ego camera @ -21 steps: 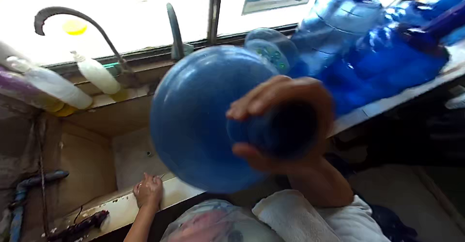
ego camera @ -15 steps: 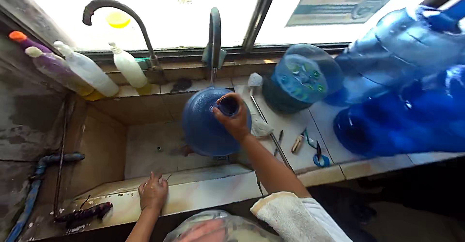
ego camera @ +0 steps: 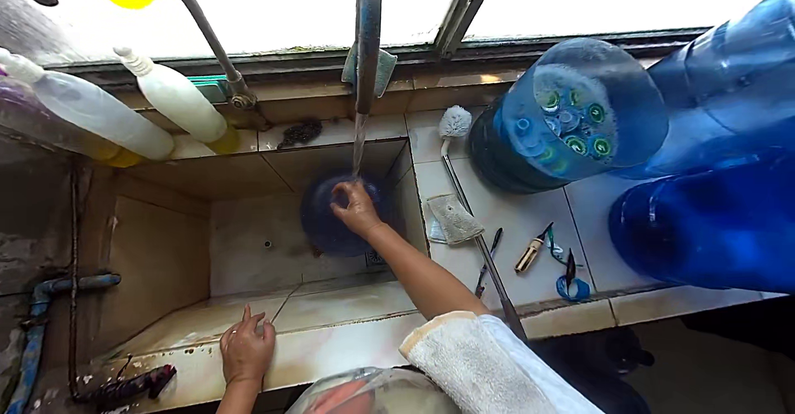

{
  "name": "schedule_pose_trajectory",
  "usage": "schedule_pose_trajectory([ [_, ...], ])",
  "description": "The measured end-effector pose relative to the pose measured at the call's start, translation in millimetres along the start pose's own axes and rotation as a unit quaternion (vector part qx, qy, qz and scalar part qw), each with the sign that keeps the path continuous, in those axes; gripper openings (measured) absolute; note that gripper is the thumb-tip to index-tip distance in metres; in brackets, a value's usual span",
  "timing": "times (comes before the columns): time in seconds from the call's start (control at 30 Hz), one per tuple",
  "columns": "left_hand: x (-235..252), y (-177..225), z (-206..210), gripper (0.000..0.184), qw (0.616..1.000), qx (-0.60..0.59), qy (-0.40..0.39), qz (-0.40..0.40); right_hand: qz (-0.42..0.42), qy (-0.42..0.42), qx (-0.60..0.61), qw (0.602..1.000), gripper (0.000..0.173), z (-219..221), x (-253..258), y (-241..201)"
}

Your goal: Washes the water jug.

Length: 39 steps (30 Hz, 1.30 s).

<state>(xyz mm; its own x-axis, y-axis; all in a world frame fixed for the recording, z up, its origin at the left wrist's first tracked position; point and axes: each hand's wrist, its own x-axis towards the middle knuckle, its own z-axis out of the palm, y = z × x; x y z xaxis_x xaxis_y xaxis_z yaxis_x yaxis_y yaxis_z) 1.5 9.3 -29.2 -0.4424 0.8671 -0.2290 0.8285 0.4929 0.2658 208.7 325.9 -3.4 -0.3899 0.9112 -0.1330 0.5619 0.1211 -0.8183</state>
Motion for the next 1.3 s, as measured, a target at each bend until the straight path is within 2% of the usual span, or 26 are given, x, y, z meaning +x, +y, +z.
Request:
schedule_pose_trajectory([
  [0.07,0,0,2,0.049,1.0,-0.003,0.003,0.006,0.014,-0.036,0.057,0.998,0.057,5,-13,-4],
  [0.13,0,2,1,0.049,1.0,-0.006,0.0,0.007,0.025,-0.058,0.069,0.996,0.066,-15,-24,-5],
  [0.2,0,4,-2,0.048,1.0,-0.007,-0.003,0.007,0.033,-0.003,-0.029,0.999,0.057,-64,-40,-4],
  [0.23,0,4,-2,0.048,1.0,-0.009,-0.003,0.005,0.063,0.027,-0.093,0.993,0.053,-93,-52,0],
  [0.3,0,3,-2,0.048,1.0,-0.012,-0.004,0.003,0.168,0.062,-0.192,0.965,0.05,-142,-76,15],
  [0.37,0,4,-3,0.047,1.0,-0.014,-0.009,0.005,0.267,0.069,-0.255,0.927,0.052,-163,-91,44],
  [0.4,0,4,-3,0.047,1.0,-0.014,-0.013,0.007,0.295,0.065,-0.265,0.915,0.052,-165,-95,56],
  [0.47,0,2,-4,0.047,1.0,-0.012,-0.017,0.011,0.296,0.078,-0.247,0.92,0.046,-162,-103,71],
  [0.6,0,1,-6,0.046,1.0,-0.014,-0.022,0.017,0.284,0.159,-0.214,0.921,0.039,-158,-109,62],
  [0.7,-1,0,-7,0.045,0.999,-0.017,-0.026,0.022,0.346,0.142,-0.235,0.897,0.056,-144,-104,53],
  [0.77,0,0,-11,0.042,0.999,-0.022,-0.036,0.025,0.352,0.141,-0.239,0.894,0.064,-125,-99,56],
  [0.83,0,-2,-13,0.04,0.998,-0.029,-0.049,0.031,0.31,0.178,-0.172,0.918,0.054,-104,-92,58],
  [0.87,-1,-3,-13,0.04,0.998,-0.031,-0.048,0.036,0.284,0.187,-0.095,0.935,0.048,-93,-87,53],
  [0.9,0,-5,-12,0.039,0.997,-0.033,-0.047,0.043,0.256,0.202,0.02,0.945,0.043,-81,-79,46],
  [0.93,0,-7,-12,0.038,0.997,-0.035,-0.049,0.05,0.234,0.214,0.165,0.934,0.04,-66,-69,35],
  [0.97,2,-10,-13,0.037,0.996,-0.043,-0.059,0.055,0.227,0.215,0.309,0.898,0.036,-52,-59,21],
  [1.03,11,-13,-20,0.032,0.987,-0.1,-0.118,0.052,0.209,0.188,0.54,0.793,0.023,-30,-38,-9],
  [1.1,35,-19,-28,0.034,0.961,-0.205,-0.183,0.041,0.158,0.126,0.702,0.683,0.035,-17,-21,-28],
  [1.13,50,-21,-30,0.037,0.939,-0.276,-0.202,0.03,0.135,0.087,0.745,0.647,0.044,-12,-16,-35],
  [1.17,68,-21,-33,0.039,0.915,-0.342,-0.212,0.012,0.12,0.056,0.756,0.641,0.051,-9,-12,-43],
  [1.2,88,-20,-37,0.04,0.892,-0.397,-0.216,-0.006,0.117,0.041,0.727,0.675,0.051,-6,-12,-50],
  [1.23,110,-18,-43,0.039,0.869,-0.441,-0.22,-0.028,0.134,0.045,0.656,0.742,0.043,-4,-14,-58],
  [1.3,155,-5,-61,0.038,0.825,-0.509,-0.226,-0.096,0.161,0.062,0.408,0.896,0.036,6,-20,-73],
])
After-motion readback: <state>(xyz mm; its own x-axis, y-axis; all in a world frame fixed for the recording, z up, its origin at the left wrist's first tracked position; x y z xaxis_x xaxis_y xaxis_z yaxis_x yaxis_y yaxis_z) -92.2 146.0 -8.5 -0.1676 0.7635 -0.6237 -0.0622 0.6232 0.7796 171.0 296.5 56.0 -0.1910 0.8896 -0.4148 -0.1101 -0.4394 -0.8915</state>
